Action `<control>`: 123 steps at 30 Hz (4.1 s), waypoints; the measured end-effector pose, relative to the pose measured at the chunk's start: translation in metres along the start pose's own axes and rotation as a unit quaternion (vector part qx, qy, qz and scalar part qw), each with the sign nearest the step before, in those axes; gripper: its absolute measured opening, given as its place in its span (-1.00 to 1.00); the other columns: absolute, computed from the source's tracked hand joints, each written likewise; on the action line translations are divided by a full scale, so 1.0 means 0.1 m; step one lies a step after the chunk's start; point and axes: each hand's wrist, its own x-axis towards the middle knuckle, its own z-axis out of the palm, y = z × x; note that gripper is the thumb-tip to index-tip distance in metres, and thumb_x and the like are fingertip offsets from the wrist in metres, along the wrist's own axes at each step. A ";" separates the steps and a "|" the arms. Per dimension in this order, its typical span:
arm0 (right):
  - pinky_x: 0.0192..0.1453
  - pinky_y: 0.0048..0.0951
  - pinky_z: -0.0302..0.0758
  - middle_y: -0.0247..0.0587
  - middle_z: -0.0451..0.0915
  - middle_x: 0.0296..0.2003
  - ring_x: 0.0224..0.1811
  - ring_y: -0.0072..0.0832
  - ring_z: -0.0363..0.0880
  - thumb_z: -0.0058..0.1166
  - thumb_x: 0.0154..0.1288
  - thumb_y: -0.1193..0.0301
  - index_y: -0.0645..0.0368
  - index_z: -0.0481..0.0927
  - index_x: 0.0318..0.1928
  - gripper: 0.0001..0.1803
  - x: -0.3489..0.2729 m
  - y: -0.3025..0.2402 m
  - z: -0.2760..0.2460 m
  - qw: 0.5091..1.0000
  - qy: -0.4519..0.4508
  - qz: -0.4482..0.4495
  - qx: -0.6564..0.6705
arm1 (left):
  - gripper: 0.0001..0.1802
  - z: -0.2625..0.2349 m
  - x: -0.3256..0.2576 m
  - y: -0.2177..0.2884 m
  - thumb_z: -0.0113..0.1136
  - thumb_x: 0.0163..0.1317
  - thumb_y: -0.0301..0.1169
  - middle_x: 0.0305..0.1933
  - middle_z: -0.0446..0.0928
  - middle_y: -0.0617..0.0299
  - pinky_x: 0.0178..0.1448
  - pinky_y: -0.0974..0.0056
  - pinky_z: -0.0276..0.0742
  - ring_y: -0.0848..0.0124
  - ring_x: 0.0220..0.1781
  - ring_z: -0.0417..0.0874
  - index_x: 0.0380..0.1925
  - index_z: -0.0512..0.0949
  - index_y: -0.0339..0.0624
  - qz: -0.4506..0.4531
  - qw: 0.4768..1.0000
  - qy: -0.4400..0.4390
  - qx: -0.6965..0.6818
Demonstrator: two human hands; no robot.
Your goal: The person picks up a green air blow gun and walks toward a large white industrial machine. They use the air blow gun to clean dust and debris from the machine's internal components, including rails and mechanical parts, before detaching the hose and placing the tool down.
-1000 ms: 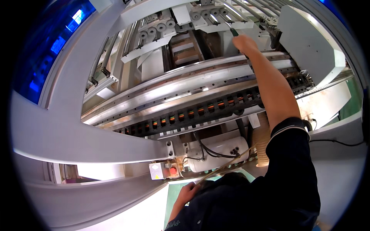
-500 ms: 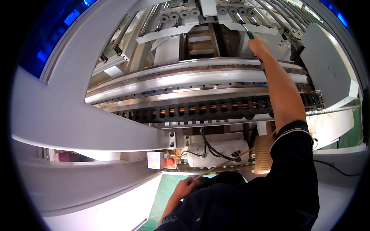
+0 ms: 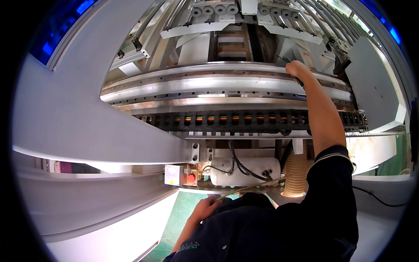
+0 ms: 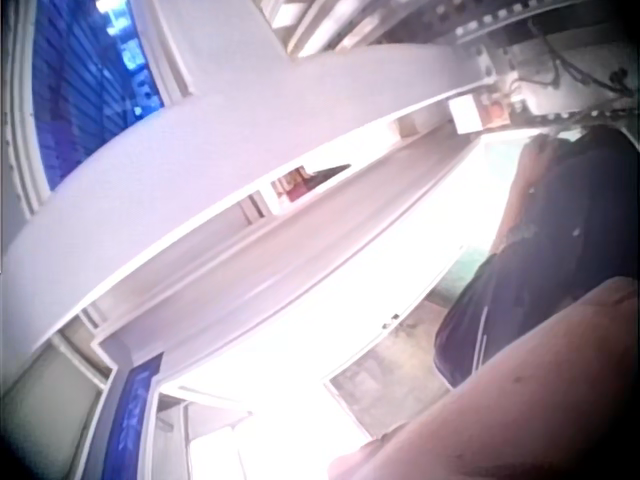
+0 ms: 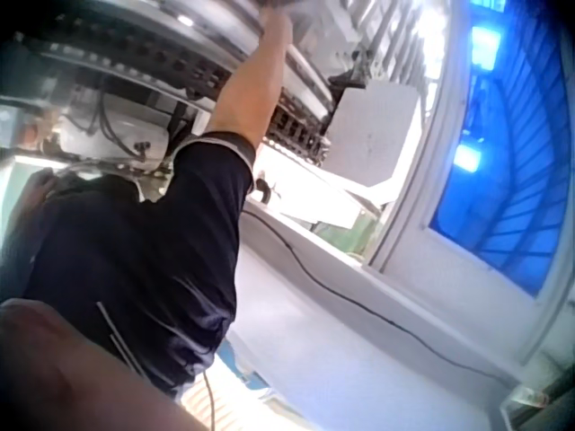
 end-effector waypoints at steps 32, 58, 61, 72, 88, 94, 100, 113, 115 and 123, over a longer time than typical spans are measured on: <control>0.13 -0.17 0.49 -0.13 0.58 0.12 0.16 -0.22 0.56 -0.09 0.31 0.12 0.03 0.62 0.11 -0.53 -0.27 -1.01 0.77 0.984 0.077 -0.160 -0.020 | -0.56 0.04 -0.01 0.12 0.13 0.31 -0.07 -0.43 0.59 -0.09 -0.22 0.14 0.46 0.14 -0.38 0.59 -0.32 0.55 -0.32 -0.054 0.998 -0.012 -0.001; -0.07 -0.30 0.53 -0.22 0.68 -0.20 -0.13 -0.30 0.67 -0.11 0.23 0.23 0.02 0.67 -0.07 -0.64 0.95 -0.79 0.79 0.976 0.056 -0.113 0.177 | -0.59 0.17 0.08 0.71 0.15 0.32 -0.12 -0.48 0.55 -0.03 -0.26 0.18 0.42 0.25 -0.42 0.53 -0.32 0.53 -0.35 -0.306 0.946 -0.086 0.067; -0.04 -0.25 0.54 -0.20 0.68 -0.19 -0.09 -0.29 0.66 -0.11 0.25 0.19 0.02 0.66 -0.05 -0.62 0.92 -0.79 0.79 0.977 0.045 -0.112 0.176 | -0.58 0.13 0.09 0.73 0.13 0.33 -0.10 -0.47 0.56 -0.04 -0.23 0.17 0.44 0.23 -0.39 0.55 -0.30 0.54 -0.34 -0.296 0.948 -0.097 0.071; -0.43 -0.28 0.44 -0.11 0.54 -0.55 -0.62 -0.33 0.50 -0.08 0.16 0.23 0.19 0.56 -0.37 -0.71 0.40 -0.87 0.73 0.972 0.023 -0.196 0.126 | -0.51 0.02 0.05 0.54 0.13 0.28 0.02 -0.31 0.61 -0.16 -0.08 0.06 0.49 -0.03 -0.22 0.63 -0.20 0.59 -0.25 -0.220 0.968 -0.109 0.057; -0.62 -0.38 0.30 -0.25 0.35 -0.69 -0.72 -0.50 0.31 0.09 0.16 0.34 0.20 0.42 -0.53 -0.77 -1.62 -0.76 0.88 0.947 -0.214 -0.086 0.225 | -0.57 -0.19 -0.26 -0.54 0.09 0.26 0.04 -0.40 0.61 -0.05 -0.19 -0.03 0.49 -0.06 -0.28 0.63 -0.35 0.55 -0.13 0.019 0.993 -0.076 0.084; -0.62 -0.42 0.29 -0.21 0.43 -0.69 -0.70 -0.44 0.39 0.12 0.19 0.24 0.18 0.43 -0.48 -0.72 -2.21 -0.58 1.16 0.946 -0.233 -0.032 0.224 | -0.59 -0.36 -0.33 -0.92 0.12 0.25 0.01 -0.39 0.61 -0.01 -0.21 -0.01 0.47 -0.03 -0.27 0.62 -0.40 0.54 -0.13 0.041 0.993 -0.076 0.078; -0.59 -0.44 0.42 -0.19 0.58 -0.60 -0.61 -0.46 0.57 0.16 0.21 0.19 0.14 0.52 -0.42 -0.72 -2.68 -0.44 1.55 0.924 -0.244 -0.023 0.293 | -0.60 -0.46 -0.38 -1.13 0.14 0.24 0.00 -0.42 0.60 -0.01 -0.21 0.00 0.47 -0.02 -0.28 0.62 -0.40 0.51 -0.15 0.097 0.988 -0.082 0.091; -0.01 -0.39 0.47 -0.17 0.65 -0.35 -0.23 -0.38 0.62 0.05 0.24 0.41 0.21 0.53 -0.17 -0.81 -4.01 -0.66 2.38 0.783 -0.143 -0.105 0.596 | -0.53 -0.46 -0.29 0.00 0.17 0.35 -0.23 0.05 0.47 0.13 0.12 0.28 0.42 0.41 0.10 0.49 0.14 0.32 -0.20 0.236 0.877 -0.228 -0.352; 0.08 -0.37 0.41 -0.15 0.63 -0.31 -0.15 -0.38 0.59 0.05 0.21 0.47 0.24 0.50 -0.13 -0.79 -4.10 -0.67 2.44 0.741 -0.156 -0.122 0.642 | -0.60 -0.33 -0.19 0.13 0.18 0.34 -0.29 -0.03 0.50 0.17 -0.13 0.37 0.46 0.50 -0.02 0.53 0.08 0.35 -0.20 0.290 0.848 -0.198 -0.396; 0.14 -0.15 0.47 0.00 0.61 -0.10 0.01 -0.21 0.58 0.05 0.27 0.35 0.25 0.47 0.02 -0.65 -4.58 -0.62 2.30 0.645 -0.115 -0.210 0.725 | -0.80 -0.45 -0.45 0.23 0.27 0.27 -0.30 -0.54 0.37 0.47 -0.44 0.42 0.20 0.67 -0.50 0.30 -0.36 0.52 -0.19 0.193 0.893 -0.204 -0.352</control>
